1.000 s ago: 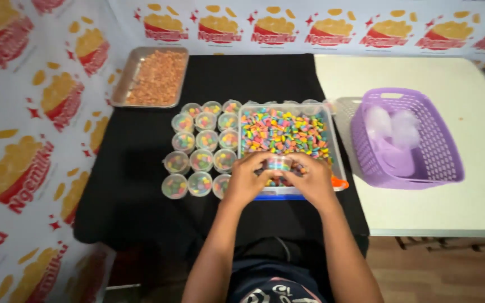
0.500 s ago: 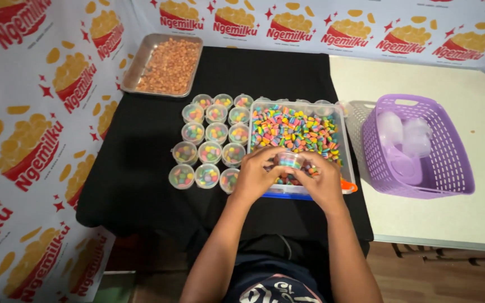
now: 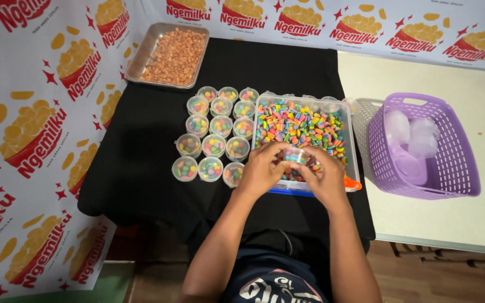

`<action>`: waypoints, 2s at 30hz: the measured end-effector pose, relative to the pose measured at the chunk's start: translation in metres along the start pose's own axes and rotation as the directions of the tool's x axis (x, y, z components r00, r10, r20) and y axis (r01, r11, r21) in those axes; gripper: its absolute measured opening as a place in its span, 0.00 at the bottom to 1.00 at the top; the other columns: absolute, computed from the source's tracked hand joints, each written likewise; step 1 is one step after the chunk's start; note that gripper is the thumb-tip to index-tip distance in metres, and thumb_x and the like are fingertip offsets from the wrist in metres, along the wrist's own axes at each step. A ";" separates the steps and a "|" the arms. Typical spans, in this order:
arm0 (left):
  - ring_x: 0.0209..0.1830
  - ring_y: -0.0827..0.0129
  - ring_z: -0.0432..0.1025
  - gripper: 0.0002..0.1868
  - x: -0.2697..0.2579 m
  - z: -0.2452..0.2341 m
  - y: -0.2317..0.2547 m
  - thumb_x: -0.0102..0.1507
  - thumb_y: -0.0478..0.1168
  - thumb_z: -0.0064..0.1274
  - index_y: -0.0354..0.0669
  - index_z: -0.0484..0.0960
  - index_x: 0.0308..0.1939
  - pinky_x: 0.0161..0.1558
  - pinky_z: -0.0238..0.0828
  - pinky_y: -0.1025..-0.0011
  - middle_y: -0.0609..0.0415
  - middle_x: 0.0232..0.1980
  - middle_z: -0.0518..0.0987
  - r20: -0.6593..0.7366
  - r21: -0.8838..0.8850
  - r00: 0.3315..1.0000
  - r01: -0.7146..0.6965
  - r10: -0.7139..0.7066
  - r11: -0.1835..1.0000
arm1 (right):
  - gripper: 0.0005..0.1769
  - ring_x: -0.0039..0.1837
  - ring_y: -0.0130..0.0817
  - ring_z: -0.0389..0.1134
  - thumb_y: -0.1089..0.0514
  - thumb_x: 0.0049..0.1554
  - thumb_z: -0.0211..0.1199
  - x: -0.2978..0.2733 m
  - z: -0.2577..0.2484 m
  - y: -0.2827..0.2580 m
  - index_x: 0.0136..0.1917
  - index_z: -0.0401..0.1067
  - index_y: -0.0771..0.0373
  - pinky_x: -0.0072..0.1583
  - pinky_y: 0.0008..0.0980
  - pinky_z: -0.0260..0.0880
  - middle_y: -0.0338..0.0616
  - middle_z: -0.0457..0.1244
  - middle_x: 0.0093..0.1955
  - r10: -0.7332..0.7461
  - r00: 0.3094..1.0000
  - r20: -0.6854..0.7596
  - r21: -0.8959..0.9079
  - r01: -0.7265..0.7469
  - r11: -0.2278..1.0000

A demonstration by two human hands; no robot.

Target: The person fills small plastic cups with colorful candy pieces using an orange spoon and then seals each cup with a clear lid.

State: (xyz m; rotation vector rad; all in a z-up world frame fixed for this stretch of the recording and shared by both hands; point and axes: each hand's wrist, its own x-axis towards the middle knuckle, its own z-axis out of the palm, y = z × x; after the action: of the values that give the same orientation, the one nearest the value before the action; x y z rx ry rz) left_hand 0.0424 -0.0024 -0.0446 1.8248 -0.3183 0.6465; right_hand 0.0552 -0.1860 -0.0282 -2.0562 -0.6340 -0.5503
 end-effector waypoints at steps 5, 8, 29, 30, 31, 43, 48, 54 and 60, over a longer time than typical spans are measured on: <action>0.32 0.55 0.78 0.19 0.001 -0.005 0.009 0.53 0.35 0.69 0.49 0.84 0.47 0.33 0.81 0.61 0.51 0.33 0.80 0.001 -0.007 0.999 -0.049 0.049 0.999 | 0.20 0.43 0.48 0.72 0.60 0.48 0.78 0.004 -0.003 -0.004 0.55 0.80 0.56 0.50 0.43 0.72 0.47 0.69 0.37 -0.029 1.000 0.000 0.038 0.029 0.999; 0.34 0.55 0.79 0.18 0.000 -0.004 0.006 0.53 0.35 0.69 0.50 0.84 0.47 0.35 0.80 0.62 0.52 0.34 0.80 0.005 0.008 0.997 -0.073 0.073 0.997 | 0.20 0.43 0.47 0.73 0.61 0.48 0.78 0.004 -0.002 -0.002 0.54 0.80 0.56 0.50 0.42 0.72 0.46 0.70 0.39 -0.040 0.999 -0.003 0.054 0.040 0.998; 0.52 0.38 0.77 0.22 0.010 -0.024 0.054 0.58 0.37 0.65 0.48 0.79 0.56 0.51 0.76 0.49 0.39 0.46 0.83 0.148 -0.037 0.988 -0.041 0.046 0.998 | 0.25 0.52 0.47 0.73 0.66 0.44 0.78 0.011 -0.009 -0.018 0.56 0.79 0.62 0.55 0.43 0.71 0.49 0.71 0.48 -0.094 0.994 -0.057 0.215 0.104 0.971; 0.52 0.36 0.76 0.22 0.010 -0.024 0.057 0.60 0.40 0.64 0.47 0.76 0.57 0.51 0.75 0.46 0.36 0.45 0.82 0.159 -0.011 0.987 -0.018 0.020 1.000 | 0.26 0.53 0.47 0.73 0.65 0.43 0.79 0.011 -0.009 -0.018 0.57 0.78 0.63 0.56 0.43 0.71 0.48 0.71 0.50 -0.097 0.993 -0.071 0.235 0.111 0.966; 0.52 0.36 0.76 0.22 0.010 -0.024 0.058 0.60 0.40 0.64 0.47 0.76 0.57 0.51 0.75 0.46 0.36 0.45 0.82 0.159 -0.012 0.987 -0.019 0.020 1.000 | 0.26 0.53 0.47 0.73 0.65 0.43 0.79 0.011 -0.009 -0.019 0.57 0.78 0.63 0.56 0.43 0.71 0.48 0.71 0.50 -0.097 0.993 -0.072 0.235 0.111 0.966; 0.64 0.46 0.72 0.22 0.009 -0.023 0.033 0.60 0.39 0.65 0.50 0.82 0.58 0.62 0.70 0.54 0.47 0.65 0.79 0.159 -0.135 0.979 -0.103 0.124 0.985 | 0.17 0.54 0.48 0.75 0.72 0.47 0.72 0.011 -0.009 -0.016 0.50 0.81 0.61 0.56 0.42 0.73 0.46 0.73 0.49 -0.126 0.991 -0.038 0.205 0.131 0.970; 0.61 0.45 0.74 0.26 0.015 -0.028 0.033 0.56 0.47 0.70 0.45 0.84 0.56 0.61 0.70 0.52 0.44 0.59 0.82 0.257 -0.239 0.959 -0.061 0.123 0.969 | 0.17 0.52 0.49 0.75 0.74 0.47 0.69 0.010 -0.009 -0.019 0.49 0.82 0.60 0.54 0.43 0.73 0.46 0.73 0.50 -0.175 0.983 -0.050 0.154 0.181 0.971; 0.48 0.48 0.78 0.26 0.044 -0.052 0.041 0.52 0.40 0.72 0.40 0.84 0.53 0.54 0.73 0.55 0.40 0.45 0.83 0.218 -0.263 0.970 -0.044 0.104 0.964 | 0.23 0.59 0.54 0.73 0.67 0.46 0.77 0.019 -0.011 -0.038 0.56 0.79 0.65 0.58 0.49 0.72 0.52 0.71 0.55 -0.194 0.980 -0.052 0.144 0.200 0.969; 0.47 0.54 0.75 0.33 0.148 -0.130 -0.125 0.48 0.46 0.74 0.49 0.83 0.58 0.53 0.72 0.61 0.50 0.46 0.77 0.099 0.376 0.967 -0.253 0.233 0.891 | 0.22 0.58 0.53 0.74 0.66 0.48 0.77 0.014 -0.004 -0.031 0.56 0.78 0.66 0.59 0.47 0.72 0.50 0.73 0.51 -0.154 0.987 -0.045 0.163 0.160 0.974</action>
State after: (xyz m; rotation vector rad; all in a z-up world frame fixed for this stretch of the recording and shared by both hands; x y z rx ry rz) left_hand 0.1908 0.1764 -0.0278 2.2035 -0.4873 0.8864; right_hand 0.0466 -0.1714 0.0015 -1.8480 -0.8013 -0.5999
